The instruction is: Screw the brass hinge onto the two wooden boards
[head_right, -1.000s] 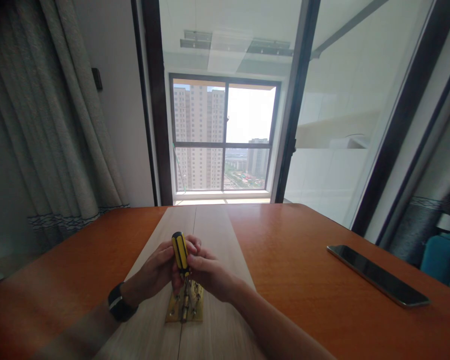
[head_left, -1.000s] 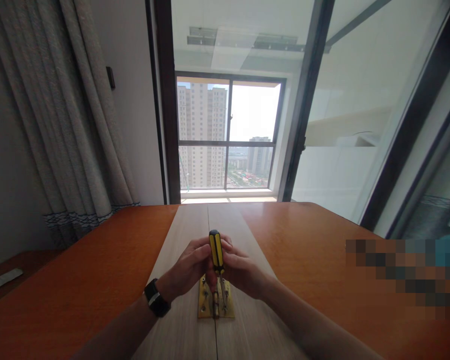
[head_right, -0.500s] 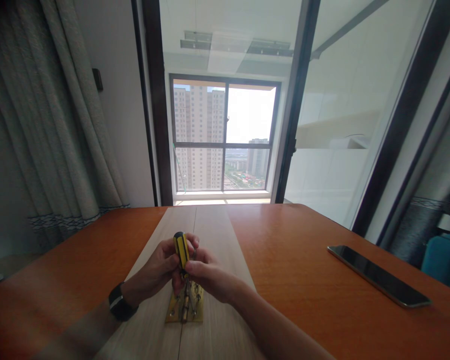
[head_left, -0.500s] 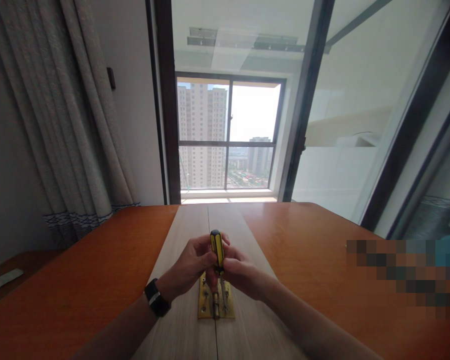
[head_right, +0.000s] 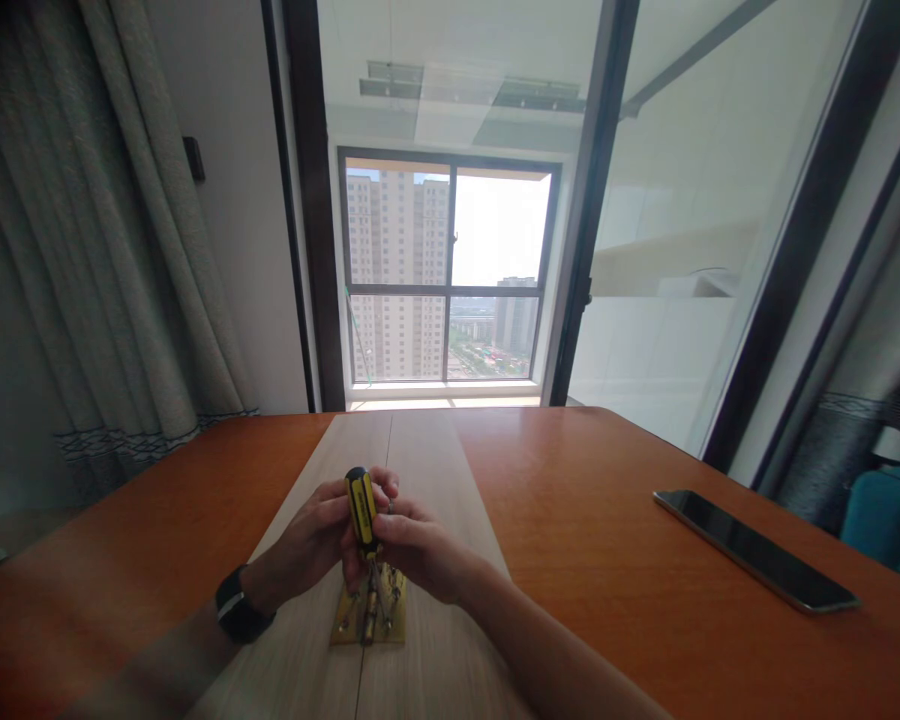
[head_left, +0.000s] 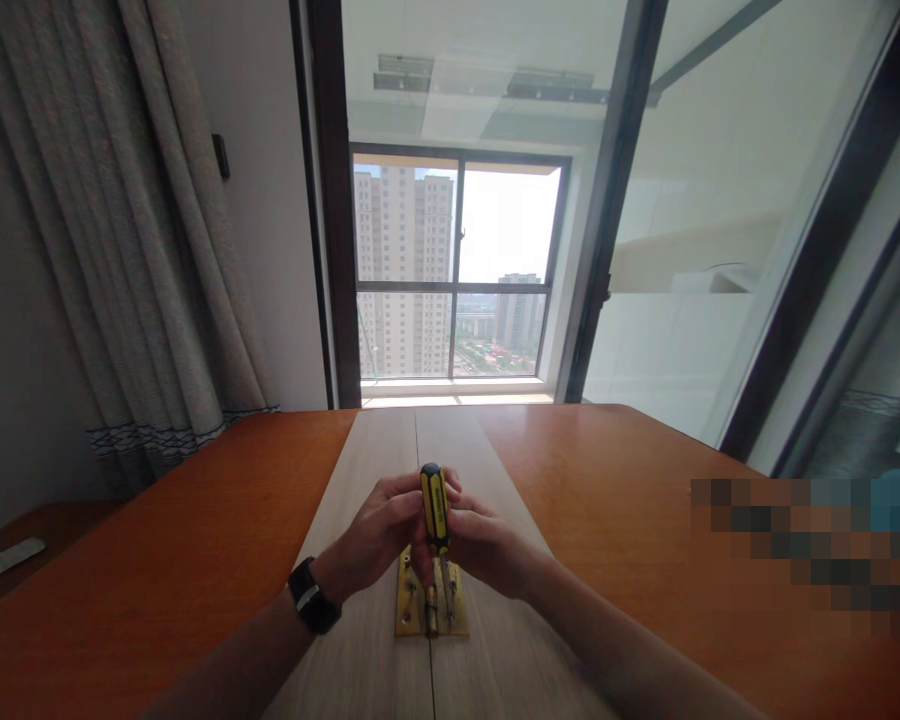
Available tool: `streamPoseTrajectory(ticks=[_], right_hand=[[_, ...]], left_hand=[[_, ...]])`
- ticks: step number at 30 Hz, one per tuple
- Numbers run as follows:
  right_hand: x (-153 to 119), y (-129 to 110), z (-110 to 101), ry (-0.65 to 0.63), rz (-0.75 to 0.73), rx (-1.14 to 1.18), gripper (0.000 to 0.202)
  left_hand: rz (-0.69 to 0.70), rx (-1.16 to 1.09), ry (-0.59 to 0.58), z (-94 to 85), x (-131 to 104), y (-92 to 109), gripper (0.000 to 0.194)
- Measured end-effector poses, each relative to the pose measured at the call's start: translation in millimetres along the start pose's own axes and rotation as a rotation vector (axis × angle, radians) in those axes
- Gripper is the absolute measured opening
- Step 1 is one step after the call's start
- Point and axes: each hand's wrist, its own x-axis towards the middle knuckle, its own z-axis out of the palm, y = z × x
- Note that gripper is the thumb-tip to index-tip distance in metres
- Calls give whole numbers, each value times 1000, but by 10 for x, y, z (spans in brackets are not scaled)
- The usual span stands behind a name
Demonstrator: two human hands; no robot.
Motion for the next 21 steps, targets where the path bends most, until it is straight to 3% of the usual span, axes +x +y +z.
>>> streamPoseTrajectory(ticks=[8,21], right_hand=[[-2,17,-8,-14,-12,-23,38],[-5,20,-40,-43,-2,-149,43]], left_hand=[[-6,-16,-52,6,-19,15,32],[22,47,-3,1,-29,8,42]])
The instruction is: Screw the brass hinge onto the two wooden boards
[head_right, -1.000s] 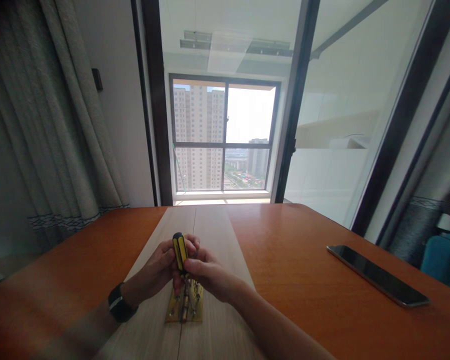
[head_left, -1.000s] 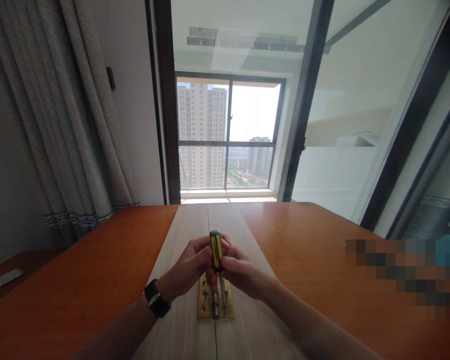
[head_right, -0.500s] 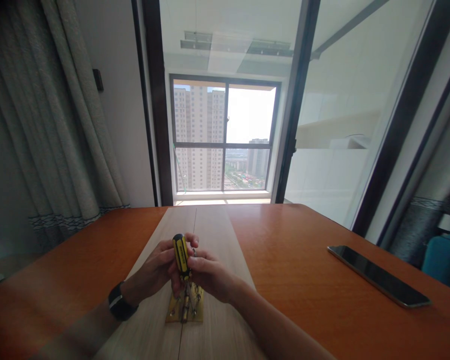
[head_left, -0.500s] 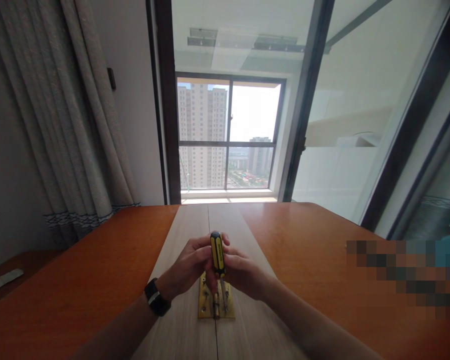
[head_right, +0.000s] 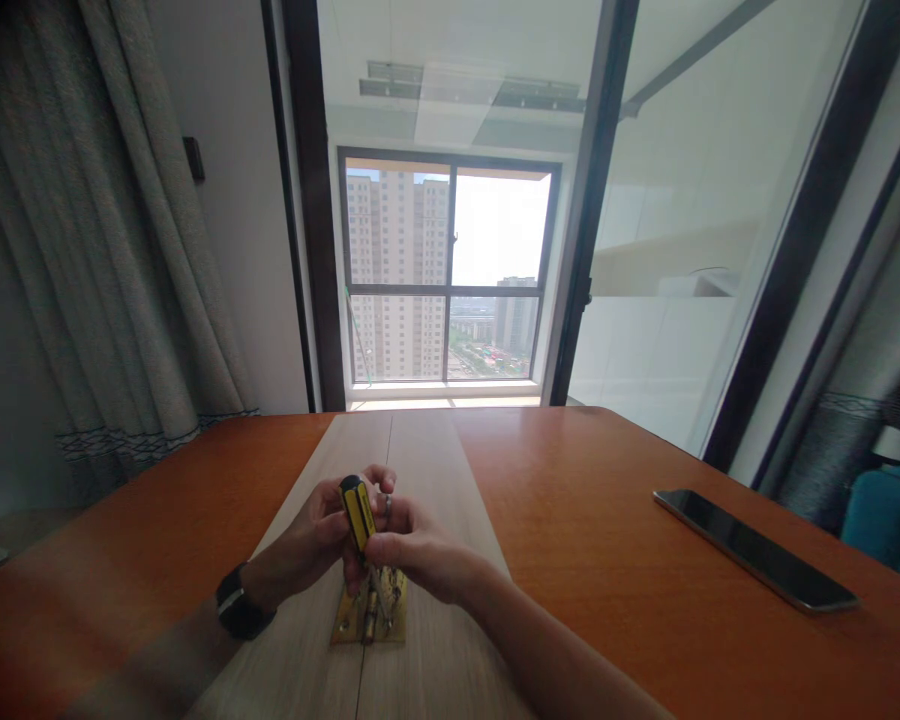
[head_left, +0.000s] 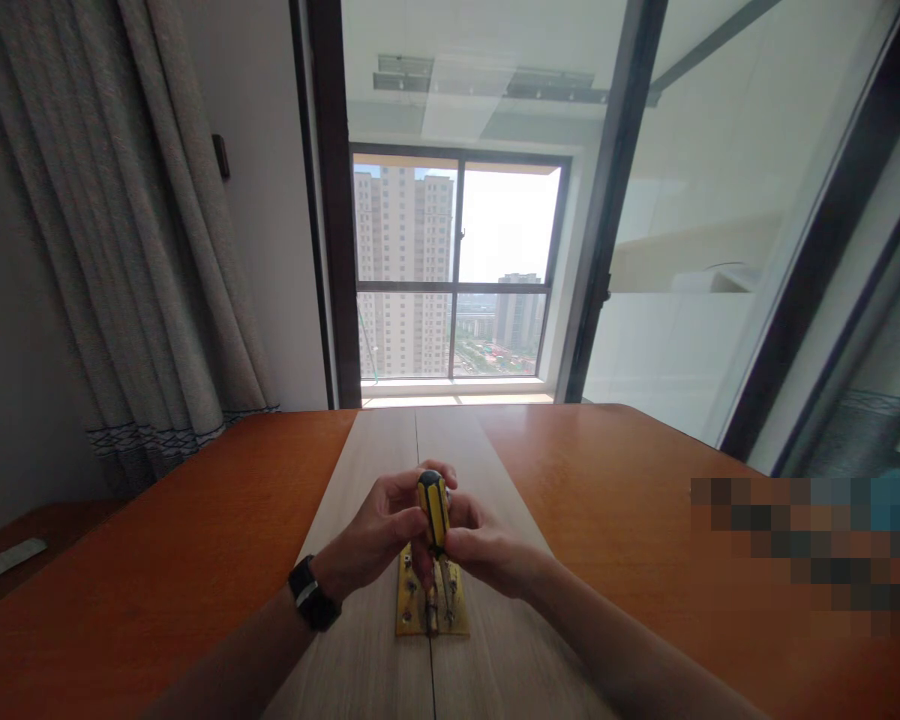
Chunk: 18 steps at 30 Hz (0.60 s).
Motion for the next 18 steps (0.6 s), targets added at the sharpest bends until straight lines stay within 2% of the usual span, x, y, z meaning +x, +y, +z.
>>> streamPoseTrajectory(ticks=[7,13,18], right_hand=[[-6,10,11,-3,4,108,34],[-1,12,-7,60,36,134,36],[13,24,-1,30,18,130,39]], left_hand=[[13,-3,15,47,4,18,46],[6,-31,-13,-7,8,-24,40],[-26,-45,-13,-37,1,-9,36]])
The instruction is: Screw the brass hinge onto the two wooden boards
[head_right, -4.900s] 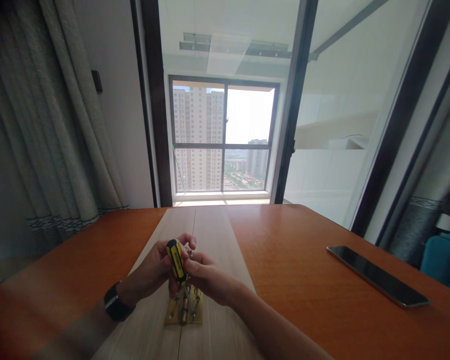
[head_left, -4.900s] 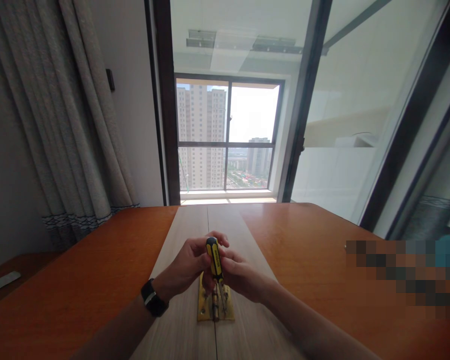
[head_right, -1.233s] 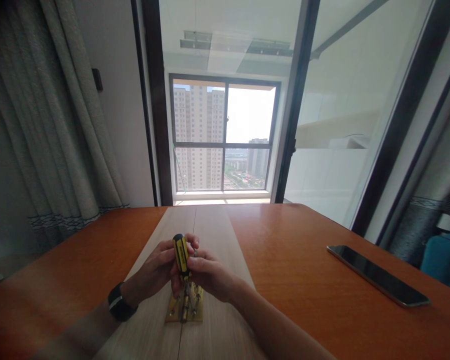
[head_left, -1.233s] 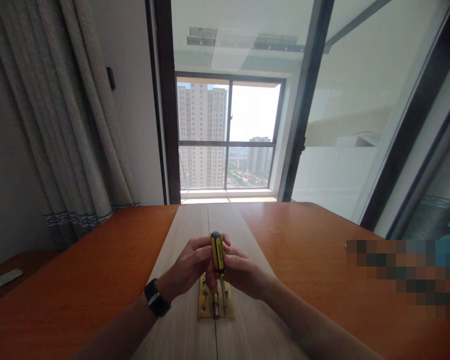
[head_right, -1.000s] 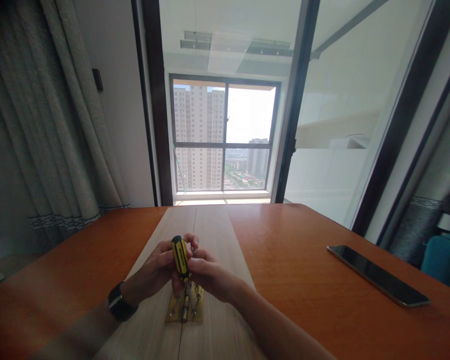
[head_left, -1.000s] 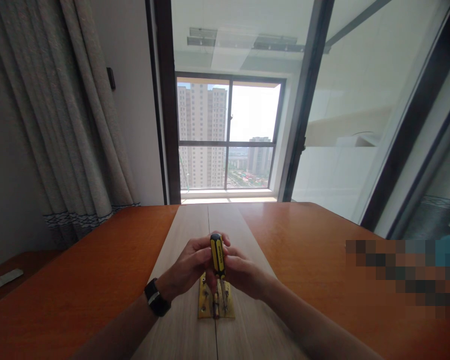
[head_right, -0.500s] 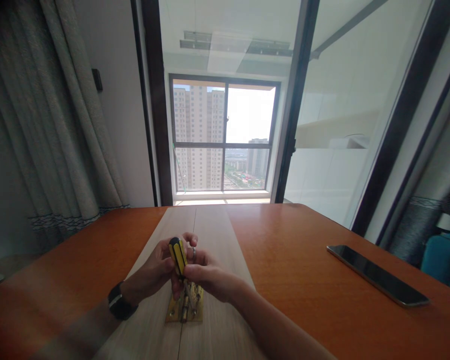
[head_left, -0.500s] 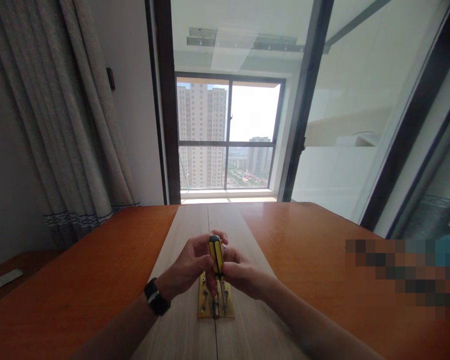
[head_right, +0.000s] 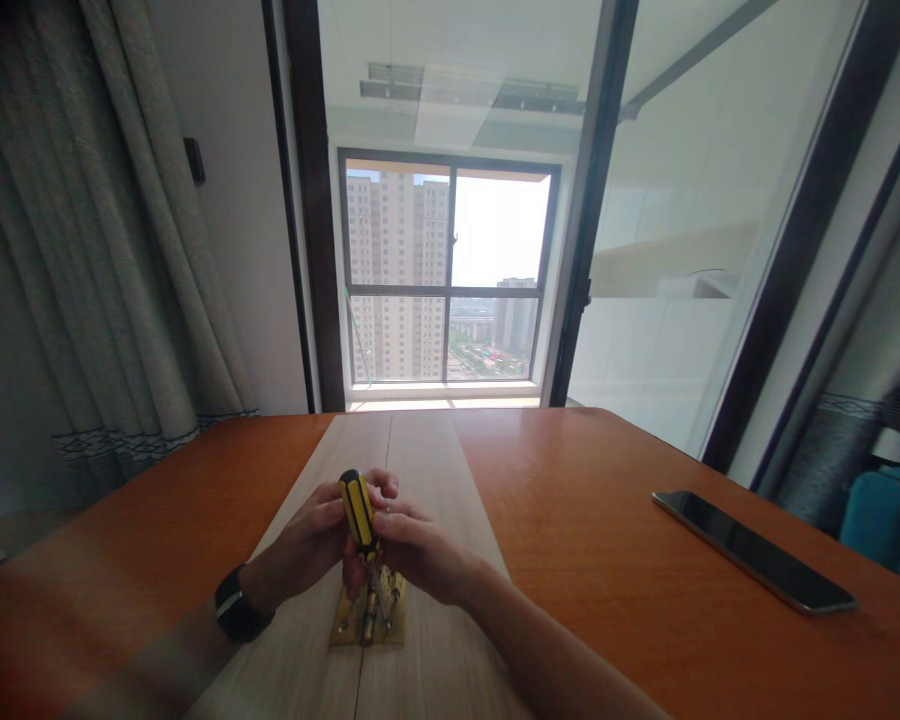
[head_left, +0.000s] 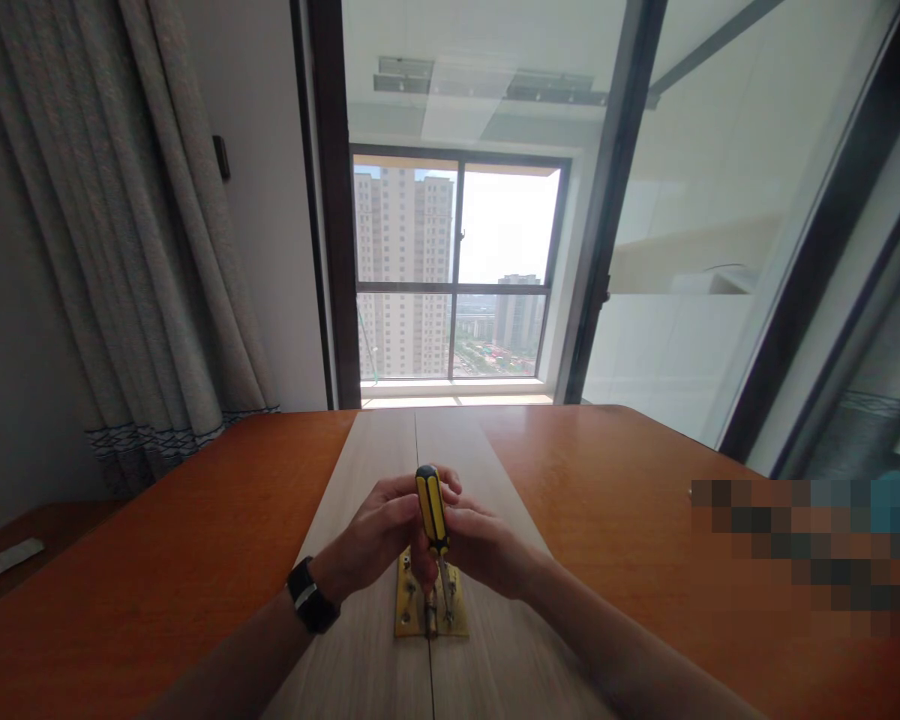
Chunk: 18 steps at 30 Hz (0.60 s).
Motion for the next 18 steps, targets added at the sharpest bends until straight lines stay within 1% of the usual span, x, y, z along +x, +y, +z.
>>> streamPoseTrajectory(ticks=[5,9,11,14,18], right_hand=[[4,11,6,-11,10,14,43],[-6,6,-4,-9,-21,-28,43],[-10,-4,-5,-28,-31,-82,45],[-10,-21,5,-49,-22,-125,44],[-4,-28,22,-30,5,-83,41]], left_hand=[[1,-9,21,20,-10,4,35],[0,-4,-39,22,-10,-8,36],[5,8,-47,24,-8,-10,37],[37,33,-15,40,-5,2,37],[26,10,7,60,-9,18,42]])
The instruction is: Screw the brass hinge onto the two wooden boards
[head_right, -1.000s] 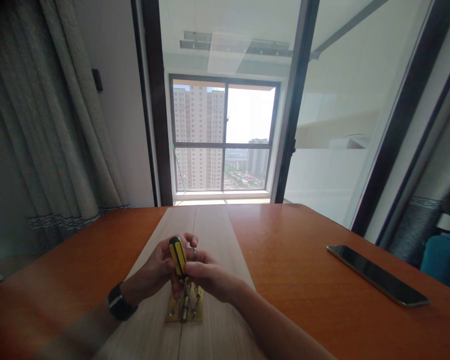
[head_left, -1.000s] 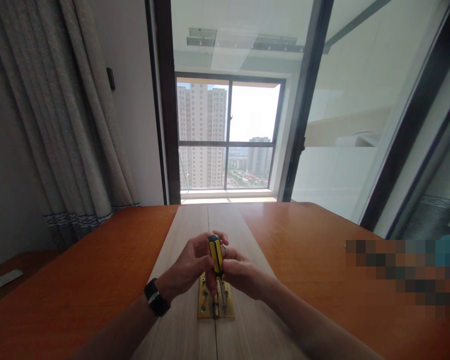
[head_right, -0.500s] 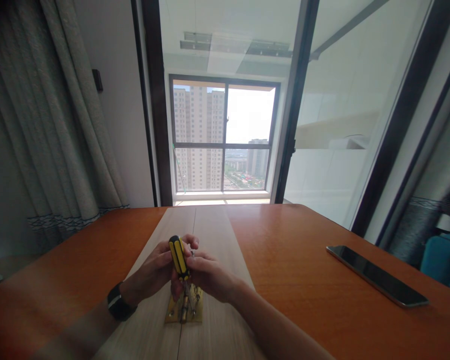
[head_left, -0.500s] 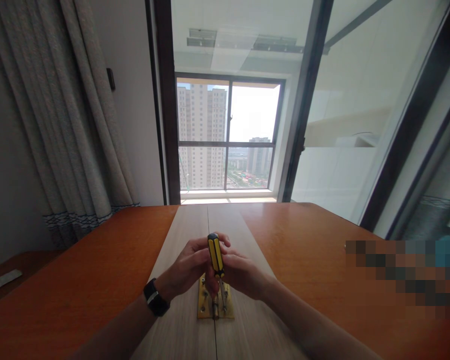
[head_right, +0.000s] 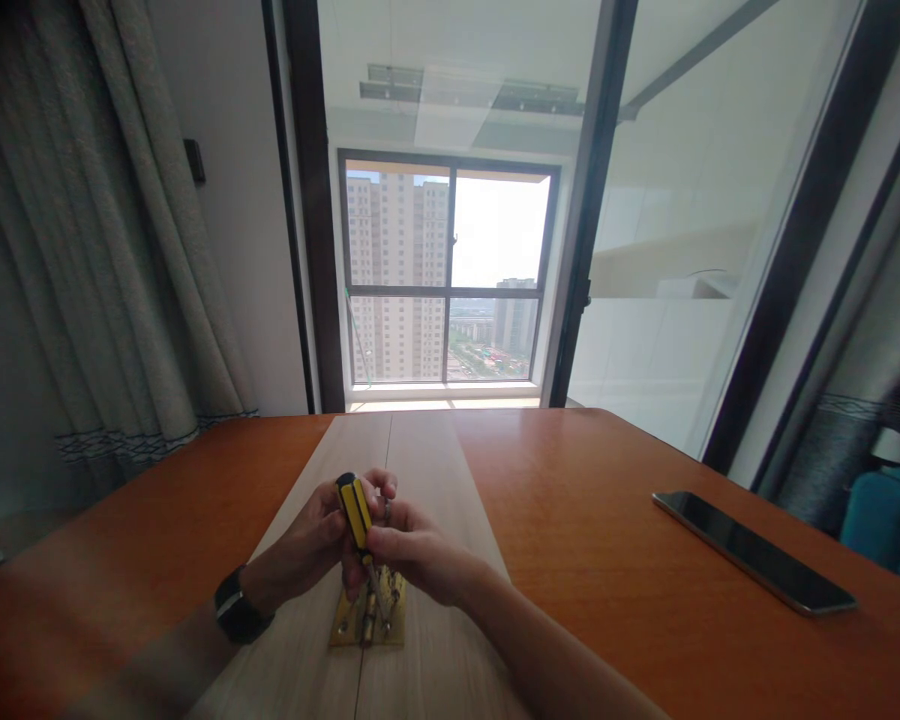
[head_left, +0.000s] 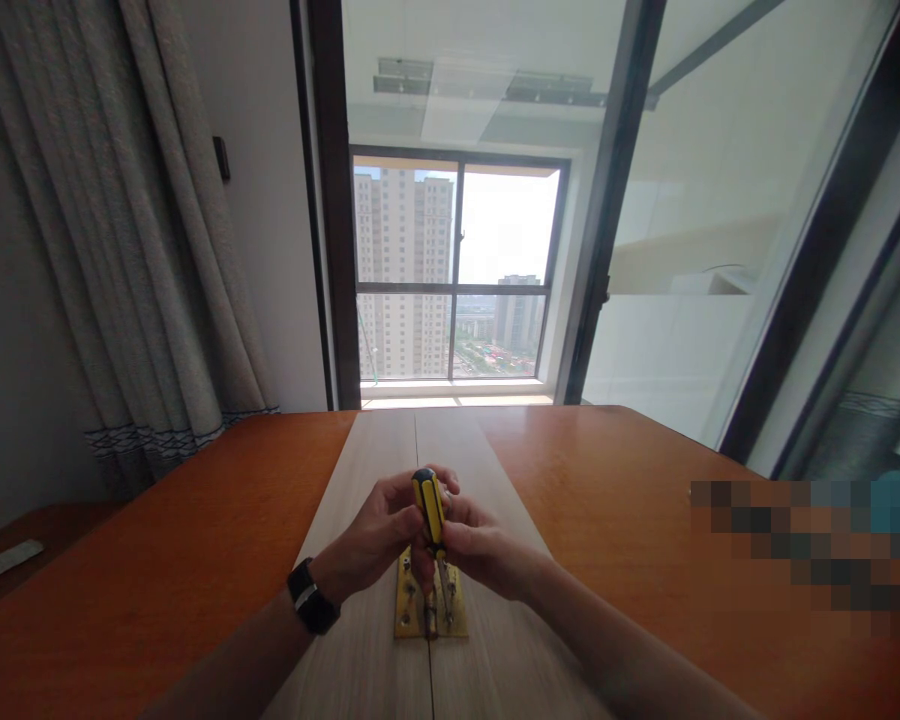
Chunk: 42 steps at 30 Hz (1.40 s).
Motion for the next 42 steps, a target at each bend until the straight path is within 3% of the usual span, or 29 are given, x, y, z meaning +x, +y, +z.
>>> streamPoseTrajectory(ticks=[5,11,42], right_hand=[[7,13,7,7,28,68,41],[-1,30,-10,45,-4,45,42],[-5,33,-19,77,-8,57,37]], left_hand=[[-27,-25,41,-6,-4,-2,42],[-14,-6,-22,-45,-1,-55,42],[-14,-12,-4,-8,-5,-29,37]])
